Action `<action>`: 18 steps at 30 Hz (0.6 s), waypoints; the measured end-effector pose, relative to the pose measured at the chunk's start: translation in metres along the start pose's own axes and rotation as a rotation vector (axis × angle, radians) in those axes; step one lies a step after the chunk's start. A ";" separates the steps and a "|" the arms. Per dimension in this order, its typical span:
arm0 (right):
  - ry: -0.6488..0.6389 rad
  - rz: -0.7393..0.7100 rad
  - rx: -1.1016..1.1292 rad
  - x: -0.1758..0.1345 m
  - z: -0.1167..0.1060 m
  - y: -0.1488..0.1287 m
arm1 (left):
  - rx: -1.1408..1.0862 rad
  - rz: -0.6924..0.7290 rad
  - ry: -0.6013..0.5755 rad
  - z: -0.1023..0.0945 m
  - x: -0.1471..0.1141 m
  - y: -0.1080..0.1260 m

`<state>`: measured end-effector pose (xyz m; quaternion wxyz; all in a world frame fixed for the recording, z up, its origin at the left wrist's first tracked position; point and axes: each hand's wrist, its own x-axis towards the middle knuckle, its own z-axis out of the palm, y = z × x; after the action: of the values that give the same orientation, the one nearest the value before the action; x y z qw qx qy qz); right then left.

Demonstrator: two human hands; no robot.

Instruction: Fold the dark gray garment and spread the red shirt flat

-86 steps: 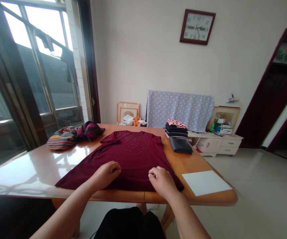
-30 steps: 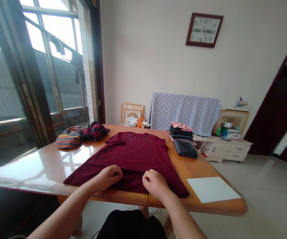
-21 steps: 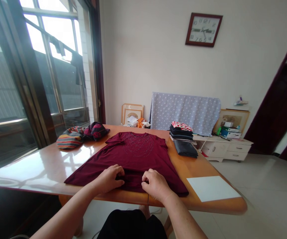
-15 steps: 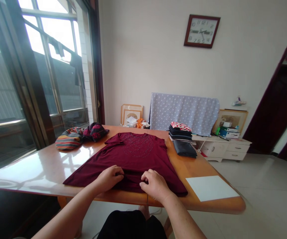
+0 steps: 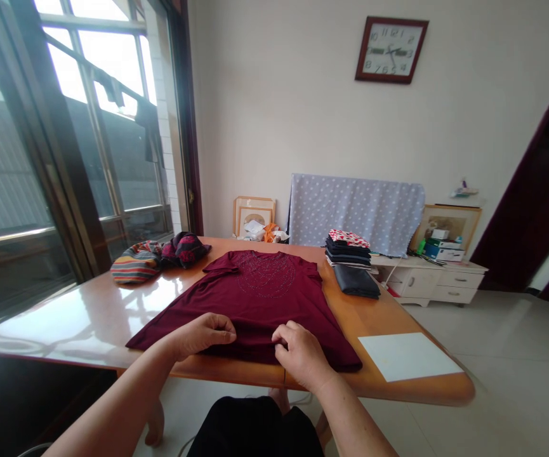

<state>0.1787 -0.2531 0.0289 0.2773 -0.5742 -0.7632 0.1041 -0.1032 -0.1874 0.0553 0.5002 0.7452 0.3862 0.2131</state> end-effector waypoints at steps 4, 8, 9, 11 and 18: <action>-0.060 -0.025 0.006 -0.009 -0.006 -0.004 | 0.046 -0.017 -0.011 -0.001 0.000 -0.003; -0.082 -0.024 0.042 -0.009 -0.010 -0.008 | 0.068 -0.009 0.028 0.000 0.001 -0.003; -0.077 -0.018 0.039 -0.008 -0.010 -0.008 | 0.067 -0.011 0.028 -0.001 0.000 -0.002; -0.071 -0.001 0.024 -0.007 -0.009 -0.006 | 0.044 -0.016 0.023 -0.003 -0.002 0.000; -0.119 0.034 0.000 -0.004 -0.003 0.003 | -0.199 0.087 0.327 -0.025 -0.010 -0.008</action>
<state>0.1837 -0.2560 0.0288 0.2295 -0.5800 -0.7685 0.1429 -0.1302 -0.1794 0.0587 0.4922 0.6635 0.4069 0.3898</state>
